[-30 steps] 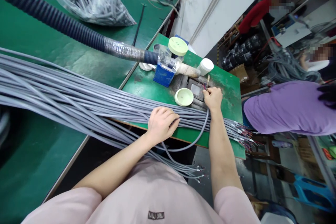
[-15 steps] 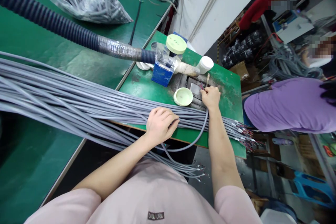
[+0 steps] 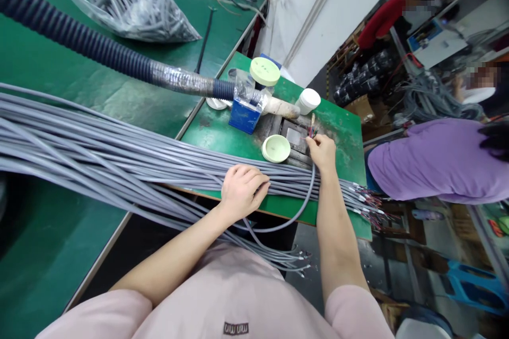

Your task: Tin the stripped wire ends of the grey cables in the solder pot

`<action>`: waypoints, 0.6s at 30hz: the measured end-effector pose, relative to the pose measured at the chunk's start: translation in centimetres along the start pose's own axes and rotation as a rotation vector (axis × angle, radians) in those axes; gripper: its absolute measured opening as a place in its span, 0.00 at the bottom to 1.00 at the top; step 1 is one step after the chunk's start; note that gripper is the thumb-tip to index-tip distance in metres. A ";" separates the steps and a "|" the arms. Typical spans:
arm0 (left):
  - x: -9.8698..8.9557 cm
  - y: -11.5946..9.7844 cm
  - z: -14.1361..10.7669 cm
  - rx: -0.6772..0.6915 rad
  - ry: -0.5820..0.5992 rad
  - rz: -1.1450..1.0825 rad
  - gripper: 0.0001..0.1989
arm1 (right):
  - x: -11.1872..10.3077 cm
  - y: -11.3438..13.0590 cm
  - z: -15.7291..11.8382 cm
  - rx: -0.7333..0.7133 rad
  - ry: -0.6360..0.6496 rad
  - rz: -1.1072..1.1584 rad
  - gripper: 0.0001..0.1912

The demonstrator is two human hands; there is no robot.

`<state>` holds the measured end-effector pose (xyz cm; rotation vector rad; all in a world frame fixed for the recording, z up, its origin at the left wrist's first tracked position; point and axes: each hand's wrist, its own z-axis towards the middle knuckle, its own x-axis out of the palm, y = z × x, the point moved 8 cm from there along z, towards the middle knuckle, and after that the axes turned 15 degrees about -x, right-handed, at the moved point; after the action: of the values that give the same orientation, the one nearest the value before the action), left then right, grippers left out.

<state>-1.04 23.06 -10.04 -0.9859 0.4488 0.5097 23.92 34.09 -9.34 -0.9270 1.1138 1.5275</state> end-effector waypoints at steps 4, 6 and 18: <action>-0.2 -0.2 0.1 0.002 -0.002 0.002 0.03 | -1.9 -0.2 -3.2 0.002 -0.044 0.195 0.12; -0.1 -0.2 0.1 0.001 0.006 0.007 0.03 | -3.3 -0.8 -5.8 0.065 -0.104 0.278 0.15; 0.0 -0.3 0.1 -0.005 0.044 -0.030 0.03 | -8.5 -11.7 -36.3 0.816 -0.377 0.320 0.29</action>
<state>-0.86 23.02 -9.74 -1.0089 0.4713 0.4634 38.11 -2.02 -14.08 0.0928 1.4632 1.2293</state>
